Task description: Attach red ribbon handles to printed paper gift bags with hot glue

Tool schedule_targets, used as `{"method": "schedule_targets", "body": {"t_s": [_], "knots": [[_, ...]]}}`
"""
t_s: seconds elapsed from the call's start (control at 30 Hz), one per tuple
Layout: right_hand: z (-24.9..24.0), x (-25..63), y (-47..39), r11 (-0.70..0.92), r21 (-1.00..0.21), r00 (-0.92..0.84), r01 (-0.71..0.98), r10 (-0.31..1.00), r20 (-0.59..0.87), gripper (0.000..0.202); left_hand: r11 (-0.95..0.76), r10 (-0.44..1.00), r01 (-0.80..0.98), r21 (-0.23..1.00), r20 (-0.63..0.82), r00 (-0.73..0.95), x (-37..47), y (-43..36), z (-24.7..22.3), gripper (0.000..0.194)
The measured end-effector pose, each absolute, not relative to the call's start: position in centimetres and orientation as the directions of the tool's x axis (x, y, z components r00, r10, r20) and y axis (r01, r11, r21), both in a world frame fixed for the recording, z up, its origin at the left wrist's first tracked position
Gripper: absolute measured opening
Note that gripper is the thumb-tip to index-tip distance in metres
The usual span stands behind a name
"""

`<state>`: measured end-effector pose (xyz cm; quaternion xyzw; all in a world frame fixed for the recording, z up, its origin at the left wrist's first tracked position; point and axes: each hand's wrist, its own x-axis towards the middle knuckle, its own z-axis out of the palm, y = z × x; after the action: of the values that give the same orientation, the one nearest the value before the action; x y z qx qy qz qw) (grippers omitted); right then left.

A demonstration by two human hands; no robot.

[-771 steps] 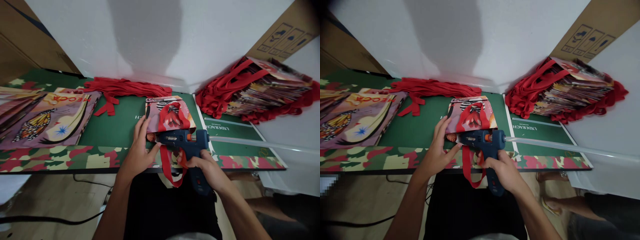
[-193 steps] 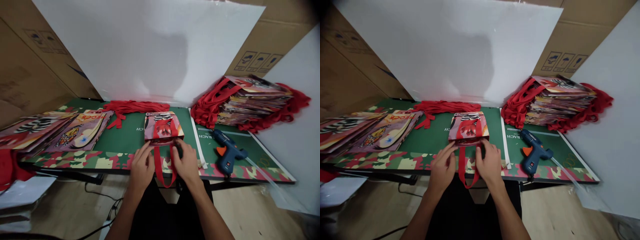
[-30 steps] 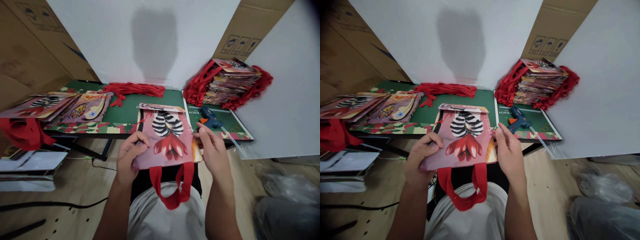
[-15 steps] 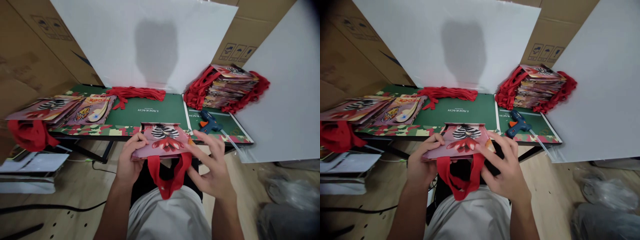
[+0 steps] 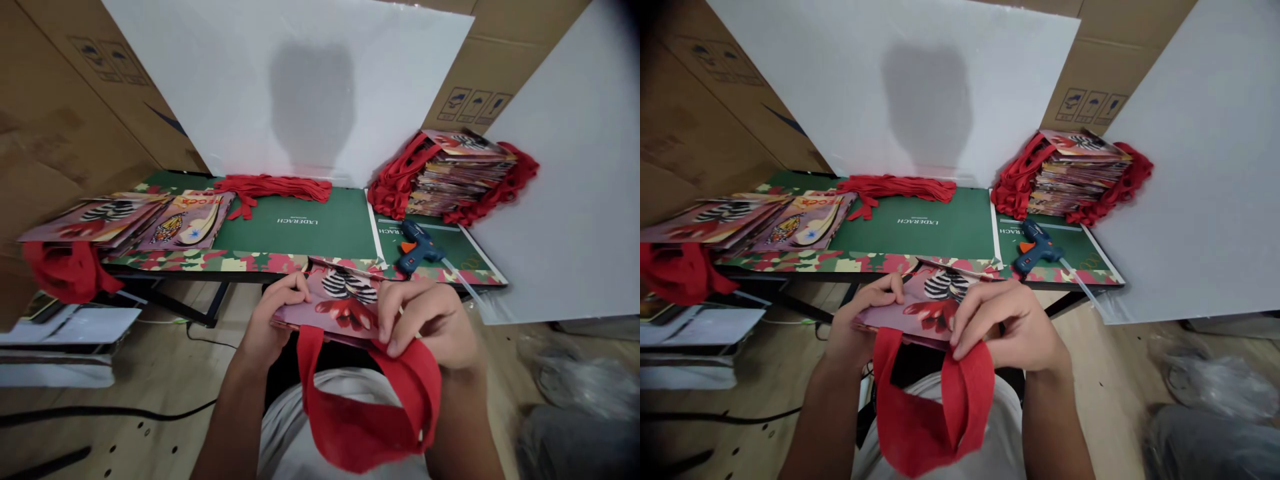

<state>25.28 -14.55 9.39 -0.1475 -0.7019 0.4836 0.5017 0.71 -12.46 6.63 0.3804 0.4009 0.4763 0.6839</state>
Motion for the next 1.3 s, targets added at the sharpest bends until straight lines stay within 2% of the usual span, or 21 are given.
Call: {"method": "schedule_targets", "body": {"t_s": [0.1,0.17,0.27,0.33,0.4,0.47,0.6,0.7,0.8,1.0,1.3], "knots": [[9.6,25.0,-13.4,0.380,-0.837,-0.504,-0.394,0.672,0.542,0.017,0.255,0.957,-0.344,0.904,-0.185,0.224,0.8,-12.4,6.3,0.024],[10.0,24.6,-13.1,0.325,-0.860,-0.461,-0.394,0.740,0.490,0.023,0.237,0.963,-0.340,0.910,-0.173,0.206,0.8,-12.4,6.1,0.022],[10.6,23.9,-12.8,0.212,-0.949,-0.236,-0.232,0.935,0.266,0.013,0.198,0.968,-0.311,0.930,-0.136,0.210,0.8,-12.5,6.0,0.020],[10.7,23.7,-12.2,0.124,-0.989,-0.058,-0.077,0.990,0.129,0.001,0.154,0.968,-0.272,0.950,-0.090,0.235,1.0,-12.6,6.1,0.019],[10.6,23.9,-11.2,0.035,-0.996,0.044,0.082,0.998,0.038,0.017,0.133,0.961,-0.243,0.961,-0.066,0.268,1.2,-12.7,6.2,0.019],[10.1,24.3,-10.3,-0.047,-0.973,0.071,0.226,0.997,-0.031,0.033,0.154,0.954,-0.233,0.960,-0.083,0.288,1.4,-12.7,6.2,0.019],[9.2,25.1,-9.6,-0.132,-0.921,-0.016,0.366,0.989,-0.148,0.047,0.215,0.944,-0.230,0.949,-0.142,0.298,1.4,-12.7,6.2,0.019],[8.7,25.2,-9.5,-0.169,-0.923,-0.094,0.345,0.972,-0.213,0.049,0.231,0.936,-0.256,0.939,-0.143,0.322,1.4,-12.7,6.1,0.019],[8.6,25.0,-9.1,-0.159,-0.949,-0.128,0.271,0.972,-0.199,0.047,0.304,0.912,-0.293,0.906,-0.188,0.365,1.5,-12.7,5.9,0.019],[8.7,24.3,-8.0,-0.135,-0.966,-0.077,0.219,0.985,-0.155,0.037,0.433,0.871,-0.356,0.828,-0.282,0.403,1.5,-13.0,6.3,0.026],[8.3,23.4,-8.7,-0.193,-0.966,-0.084,0.172,0.974,-0.210,0.032,0.454,0.865,-0.376,0.808,-0.297,0.405,1.6,-13.9,7.7,0.029]]}}
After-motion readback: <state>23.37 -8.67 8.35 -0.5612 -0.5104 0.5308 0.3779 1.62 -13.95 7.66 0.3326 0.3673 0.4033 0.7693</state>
